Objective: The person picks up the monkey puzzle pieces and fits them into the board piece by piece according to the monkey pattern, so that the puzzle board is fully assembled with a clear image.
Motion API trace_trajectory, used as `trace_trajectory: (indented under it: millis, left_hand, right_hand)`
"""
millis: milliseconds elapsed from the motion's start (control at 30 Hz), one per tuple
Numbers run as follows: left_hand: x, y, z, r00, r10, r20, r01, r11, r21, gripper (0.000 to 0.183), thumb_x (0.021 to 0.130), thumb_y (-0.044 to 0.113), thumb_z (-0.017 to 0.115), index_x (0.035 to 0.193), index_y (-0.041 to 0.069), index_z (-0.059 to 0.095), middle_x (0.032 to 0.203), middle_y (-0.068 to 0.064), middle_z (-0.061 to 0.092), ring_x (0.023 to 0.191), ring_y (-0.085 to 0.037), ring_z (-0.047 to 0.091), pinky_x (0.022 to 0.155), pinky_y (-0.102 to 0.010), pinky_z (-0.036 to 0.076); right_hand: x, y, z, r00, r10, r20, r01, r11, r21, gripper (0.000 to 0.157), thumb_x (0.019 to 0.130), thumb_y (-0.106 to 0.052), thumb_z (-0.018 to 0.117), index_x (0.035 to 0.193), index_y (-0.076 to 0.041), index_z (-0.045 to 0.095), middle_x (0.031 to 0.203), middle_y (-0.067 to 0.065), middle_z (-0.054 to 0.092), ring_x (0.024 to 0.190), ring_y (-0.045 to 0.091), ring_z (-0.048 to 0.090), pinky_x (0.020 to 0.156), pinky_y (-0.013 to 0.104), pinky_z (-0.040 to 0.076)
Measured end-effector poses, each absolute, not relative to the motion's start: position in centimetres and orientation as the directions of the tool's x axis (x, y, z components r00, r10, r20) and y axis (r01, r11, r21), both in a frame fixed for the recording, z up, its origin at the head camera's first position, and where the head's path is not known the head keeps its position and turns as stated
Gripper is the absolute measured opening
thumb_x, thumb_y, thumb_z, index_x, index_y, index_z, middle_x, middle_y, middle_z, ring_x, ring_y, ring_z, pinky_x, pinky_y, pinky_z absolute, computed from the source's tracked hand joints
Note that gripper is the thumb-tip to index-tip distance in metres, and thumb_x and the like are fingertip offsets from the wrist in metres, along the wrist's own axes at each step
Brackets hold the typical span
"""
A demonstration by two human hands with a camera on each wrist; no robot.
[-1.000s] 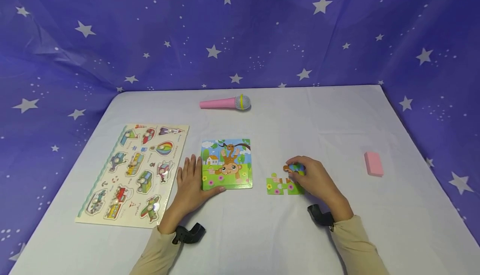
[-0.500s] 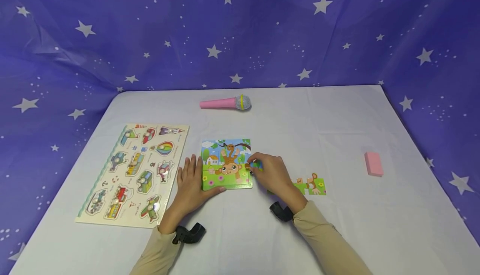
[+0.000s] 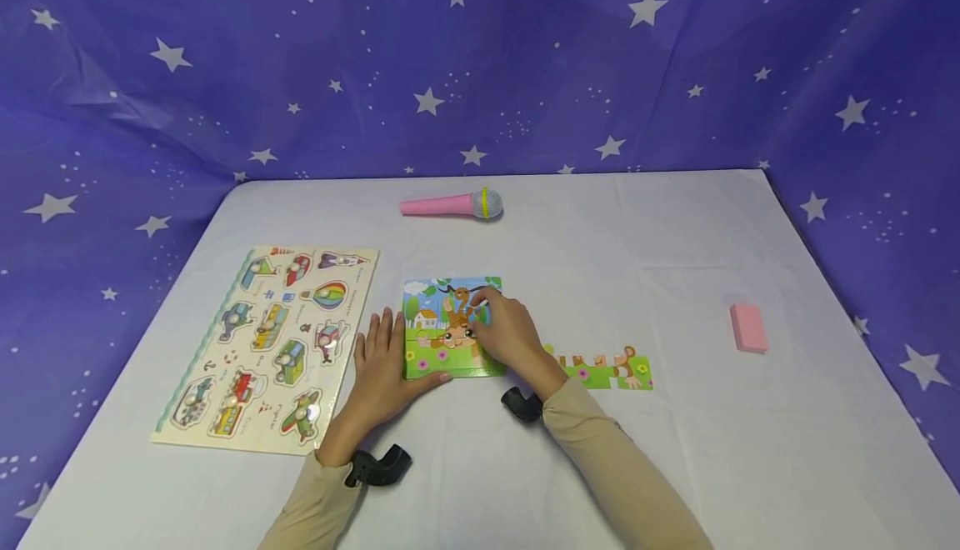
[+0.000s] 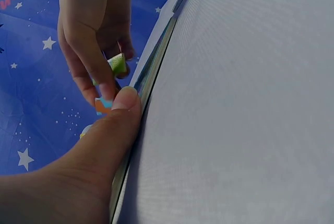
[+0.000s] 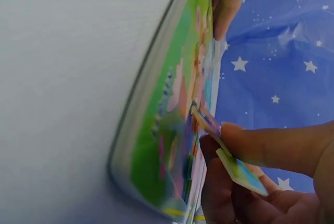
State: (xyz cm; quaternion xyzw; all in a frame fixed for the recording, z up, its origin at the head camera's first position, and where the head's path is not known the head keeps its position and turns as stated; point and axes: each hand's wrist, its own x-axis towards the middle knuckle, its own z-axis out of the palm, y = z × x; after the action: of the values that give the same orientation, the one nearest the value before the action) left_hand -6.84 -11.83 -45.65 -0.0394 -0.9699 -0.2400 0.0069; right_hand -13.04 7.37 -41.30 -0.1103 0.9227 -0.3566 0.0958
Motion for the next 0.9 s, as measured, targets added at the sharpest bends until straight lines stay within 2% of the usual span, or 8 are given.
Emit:
trace_trajectory:
  millis: [100, 167, 267, 333, 467, 700, 900]
  left_hand:
    - [-6.85, -11.80, -45.59, -0.997, 0.072, 0.034, 0.080, 0.882, 0.464, 0.113, 0.066, 0.064, 0.066, 0.143, -0.003, 0.016, 0.150, -0.024, 0.008, 0.140, -0.039, 0.002, 0.109, -0.058, 0.002]
    - [-6.85, -11.78, -45.56, -0.997, 0.073, 0.034, 0.081, 0.883, 0.463, 0.114, 0.066, 0.064, 0.066, 0.143, -0.003, 0.016, 0.150, -0.024, 0.008, 0.140, -0.039, 0.002, 0.109, -0.058, 0.002]
    - [-6.83, -11.76, -45.53, -0.997, 0.073, 0.031, 0.079, 0.883, 0.463, 0.114, 0.066, 0.064, 0.065, 0.143, -0.003, 0.016, 0.150, -0.024, 0.008, 0.140, -0.039, 0.002, 0.109, -0.058, 0.002]
    - [-6.81, -11.75, -45.51, -0.997, 0.070, 0.028, 0.075, 0.883, 0.463, 0.114, 0.066, 0.064, 0.066, 0.143, -0.003, 0.015, 0.151, -0.024, 0.008, 0.140, -0.039, 0.002, 0.109, -0.058, 0.002]
    - [-6.77, -11.75, -45.44, -0.997, 0.067, 0.024, 0.071, 0.882, 0.466, 0.114, 0.066, 0.064, 0.066, 0.143, -0.003, 0.015, 0.151, -0.024, 0.008, 0.140, -0.039, 0.002, 0.109, -0.058, 0.003]
    - [-6.78, -11.77, -45.61, -0.997, 0.067, 0.038, 0.077, 0.887, 0.455, 0.114, 0.066, 0.065, 0.065, 0.143, -0.003, 0.017, 0.150, -0.024, 0.009, 0.140, -0.039, 0.003, 0.109, -0.058, 0.004]
    - [-6.74, -11.82, -45.54, -0.997, 0.071, 0.033, 0.078, 0.885, 0.459, 0.114, 0.066, 0.065, 0.065, 0.143, -0.003, 0.016, 0.150, -0.024, 0.009, 0.140, -0.040, 0.003, 0.108, -0.058, 0.003]
  right_hand:
    - [-13.27, 7.19, -41.38, -0.958, -0.262, -0.113, -0.124, 0.737, -0.665, 0.029, 0.082, -0.018, 0.066, 0.109, -0.009, 0.058, 0.063, 0.006, 0.056, 0.050, 0.014, 0.041, 0.048, 0.026, 0.035]
    - [-13.35, 7.13, -41.45, -0.961, -0.255, -0.106, -0.128, 0.750, -0.649, 0.029, 0.080, -0.018, 0.067, 0.107, -0.009, 0.060, 0.078, 0.009, 0.063, 0.061, 0.017, 0.052, 0.057, 0.030, 0.043]
    - [-13.39, 7.06, -41.52, -0.966, -0.241, -0.097, -0.134, 0.781, -0.610, 0.027, 0.079, -0.019, 0.068, 0.104, -0.009, 0.062, 0.100, 0.009, 0.062, 0.087, 0.023, 0.056, 0.076, 0.037, 0.046]
    - [-13.36, 7.05, -41.55, -0.967, -0.233, -0.104, -0.130, 0.801, -0.584, 0.028, 0.079, -0.021, 0.069, 0.104, -0.010, 0.063, 0.103, 0.009, 0.057, 0.099, 0.025, 0.051, 0.082, 0.039, 0.045]
    - [-13.30, 7.08, -41.58, -0.965, -0.233, -0.117, -0.132, 0.822, -0.554, 0.031, 0.079, -0.026, 0.069, 0.105, -0.010, 0.064, 0.100, 0.009, 0.051, 0.097, 0.025, 0.046, 0.078, 0.037, 0.044]
    - [-13.19, 7.08, -41.59, -0.955, -0.279, -0.102, -0.179, 0.815, -0.551, 0.031, 0.079, -0.026, 0.069, 0.106, -0.010, 0.064, 0.100, 0.008, 0.049, 0.089, 0.021, 0.046, 0.079, 0.036, 0.044]
    - [-12.48, 7.21, -41.48, -0.949, -0.314, -0.010, -0.261, 0.805, -0.533, 0.029, 0.081, -0.027, 0.067, 0.105, -0.010, 0.065, 0.105, 0.009, 0.053, 0.095, 0.024, 0.050, 0.081, 0.040, 0.041]
